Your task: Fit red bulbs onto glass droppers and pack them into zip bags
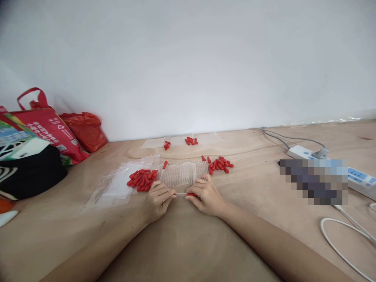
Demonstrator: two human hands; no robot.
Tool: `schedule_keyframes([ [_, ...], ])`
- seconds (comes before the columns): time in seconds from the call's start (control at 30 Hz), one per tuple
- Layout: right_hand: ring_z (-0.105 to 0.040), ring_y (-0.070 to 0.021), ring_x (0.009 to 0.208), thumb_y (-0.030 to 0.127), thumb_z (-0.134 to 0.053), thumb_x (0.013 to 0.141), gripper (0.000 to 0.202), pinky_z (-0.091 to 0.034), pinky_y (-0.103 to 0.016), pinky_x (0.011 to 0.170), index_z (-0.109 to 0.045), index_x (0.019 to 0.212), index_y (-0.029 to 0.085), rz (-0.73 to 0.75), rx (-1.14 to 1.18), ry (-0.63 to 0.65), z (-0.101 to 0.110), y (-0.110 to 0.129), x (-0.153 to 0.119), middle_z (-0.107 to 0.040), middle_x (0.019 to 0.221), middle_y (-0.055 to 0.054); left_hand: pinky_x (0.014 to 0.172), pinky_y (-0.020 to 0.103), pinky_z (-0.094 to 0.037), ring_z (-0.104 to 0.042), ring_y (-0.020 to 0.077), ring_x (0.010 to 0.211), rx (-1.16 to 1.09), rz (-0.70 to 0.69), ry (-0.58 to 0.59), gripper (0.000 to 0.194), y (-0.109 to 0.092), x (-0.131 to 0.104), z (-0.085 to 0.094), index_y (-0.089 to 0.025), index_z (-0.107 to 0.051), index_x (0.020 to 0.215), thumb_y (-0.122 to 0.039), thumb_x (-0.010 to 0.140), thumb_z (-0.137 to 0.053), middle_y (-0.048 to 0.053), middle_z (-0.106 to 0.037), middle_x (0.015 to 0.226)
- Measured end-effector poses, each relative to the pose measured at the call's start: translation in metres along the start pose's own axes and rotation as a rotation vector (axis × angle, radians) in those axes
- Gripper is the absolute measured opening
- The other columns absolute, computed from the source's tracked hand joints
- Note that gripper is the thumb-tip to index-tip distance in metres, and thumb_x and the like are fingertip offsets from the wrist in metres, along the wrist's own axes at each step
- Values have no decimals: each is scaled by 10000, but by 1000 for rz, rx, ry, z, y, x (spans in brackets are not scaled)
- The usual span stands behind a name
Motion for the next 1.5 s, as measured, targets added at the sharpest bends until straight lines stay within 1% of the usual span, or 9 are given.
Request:
schedule_keyframes([
  [0.43,-512,-130,658,289,-450,834,181,-266,-337,752,-592,790,186,3,-30,18,-4,-2,3,-611,647,-9,691,304,-312,-491,115,587,29,17,33,232,-4,3,-3,-167,-573,723,-202,868,-396,-4,-598,604],
  [0.57,-506,-141,688,315,-471,828,173,-265,-338,726,-603,814,204,-50,-86,-44,0,-7,2,-632,697,-11,721,314,-327,-513,140,686,97,-8,37,187,-5,6,-3,-174,-595,841,-219,865,-414,15,-616,713],
  [0.67,-512,-164,762,348,-496,811,196,-272,-352,749,-599,929,231,-59,-136,-116,7,-12,-2,-648,827,-32,684,297,-342,-504,142,674,194,-21,6,206,2,5,4,-180,-609,851,-213,867,-407,22,-597,700],
  [0.8,-513,-199,835,369,-511,790,254,-289,-356,760,-591,988,230,-167,-234,-317,29,-36,-12,-631,908,-58,619,277,-346,-496,150,624,350,170,-150,232,39,0,22,-166,-629,861,-234,862,-407,27,-557,623],
  [0.9,-516,-199,809,324,-471,809,193,-266,-361,766,-630,866,231,-285,-339,-428,46,-59,-19,-639,824,-47,617,281,-342,-518,163,629,431,337,-167,215,67,-3,27,-156,-637,819,-230,827,-435,34,-577,629],
  [0.97,-512,-196,786,302,-457,809,198,-242,-369,771,-641,792,230,-370,-407,-472,54,-72,-23,-642,785,-41,616,284,-335,-531,171,636,461,411,-138,195,78,-2,24,-159,-634,761,-211,795,-450,36,-593,634],
  [1.13,-493,-195,749,324,-476,778,202,-224,-365,752,-649,753,223,-488,-524,-484,61,-86,-27,-635,749,-43,630,303,-320,-554,203,695,506,519,-44,166,82,3,13,-162,-605,684,-174,743,-450,46,-610,658],
  [1.37,-484,-179,731,362,-508,750,190,-196,-359,759,-659,757,247,-405,-544,-368,53,-82,-22,-644,754,-24,655,330,-306,-571,228,744,529,613,76,146,78,7,8,-157,-593,750,-162,699,-456,64,-628,742],
  [1.5,-487,-184,754,358,-508,756,190,-189,-361,762,-662,783,251,-405,-556,-318,46,-83,-17,-648,760,-24,668,335,-298,-576,223,741,488,631,68,151,77,8,7,-158,-598,753,-217,721,-462,57,-637,731],
])
Point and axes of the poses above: each hand's wrist, its own x-axis towards the middle knuckle, its own z-axis out of the back of the hand, y = z × x, the point moved 6 cm from there along x, towards the middle knuckle
